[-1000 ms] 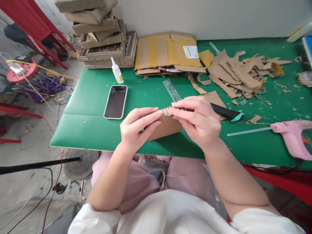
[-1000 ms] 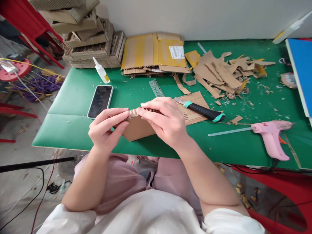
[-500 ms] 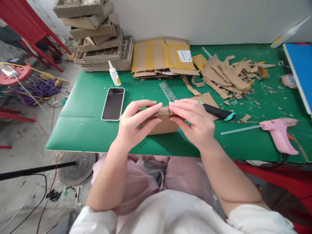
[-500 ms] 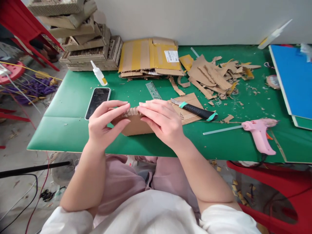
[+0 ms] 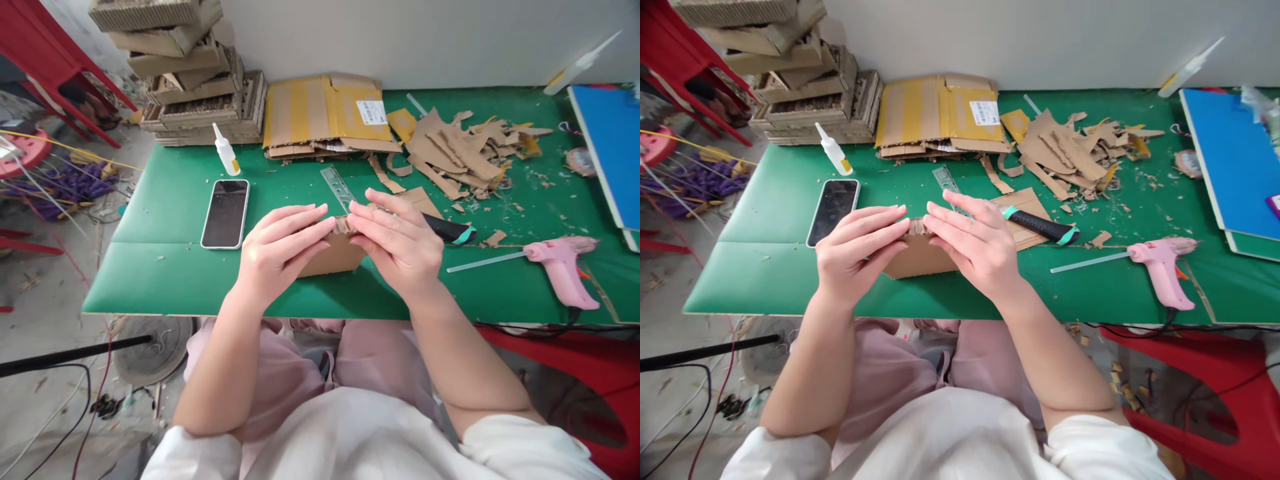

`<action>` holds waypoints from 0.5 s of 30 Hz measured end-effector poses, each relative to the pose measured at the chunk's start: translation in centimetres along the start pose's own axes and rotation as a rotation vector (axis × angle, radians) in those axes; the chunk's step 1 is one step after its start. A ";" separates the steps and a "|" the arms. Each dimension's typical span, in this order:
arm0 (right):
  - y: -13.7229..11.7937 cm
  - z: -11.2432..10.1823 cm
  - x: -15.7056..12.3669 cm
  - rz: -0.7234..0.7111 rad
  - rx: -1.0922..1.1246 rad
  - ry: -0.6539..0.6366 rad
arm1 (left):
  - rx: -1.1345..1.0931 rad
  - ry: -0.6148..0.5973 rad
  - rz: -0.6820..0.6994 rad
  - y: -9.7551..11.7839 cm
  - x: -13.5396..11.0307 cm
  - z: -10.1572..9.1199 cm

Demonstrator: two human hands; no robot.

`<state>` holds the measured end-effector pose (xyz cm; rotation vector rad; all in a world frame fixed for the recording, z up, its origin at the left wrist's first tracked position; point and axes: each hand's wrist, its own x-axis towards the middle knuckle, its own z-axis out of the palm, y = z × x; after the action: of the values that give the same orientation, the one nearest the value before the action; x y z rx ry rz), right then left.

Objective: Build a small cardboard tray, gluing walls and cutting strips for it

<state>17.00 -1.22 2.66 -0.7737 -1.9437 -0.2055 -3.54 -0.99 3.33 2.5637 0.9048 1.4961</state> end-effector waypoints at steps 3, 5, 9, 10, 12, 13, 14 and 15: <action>0.1 0.1 0.1 -0.011 -0.066 -0.011 | 0.020 -0.002 0.001 -0.2 0.0 0.1; 0.1 0.1 0.1 -0.021 -0.094 -0.011 | 0.020 0.003 0.004 -0.2 -0.1 0.2; 0.0 0.1 0.1 -0.063 -0.067 0.035 | -0.012 0.017 0.026 -0.1 0.0 0.3; -0.1 0.1 0.1 -0.071 -0.051 0.046 | -0.027 0.022 0.036 0.0 0.0 0.3; -0.1 0.1 0.0 -0.070 -0.032 0.052 | -0.058 0.035 0.050 0.1 0.1 0.3; -0.2 0.1 0.0 -0.063 -0.028 0.049 | -0.066 0.034 0.052 0.1 0.1 0.2; -0.2 0.1 -0.1 -0.054 -0.026 0.044 | -0.065 0.029 0.049 0.1 0.1 0.1; -0.3 0.0 -0.1 -0.046 -0.024 0.039 | -0.055 0.020 0.040 0.1 0.0 0.0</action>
<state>16.86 -1.46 2.58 -0.7362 -1.9263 -0.2704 -3.50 -1.12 3.41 2.5472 0.8077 1.5368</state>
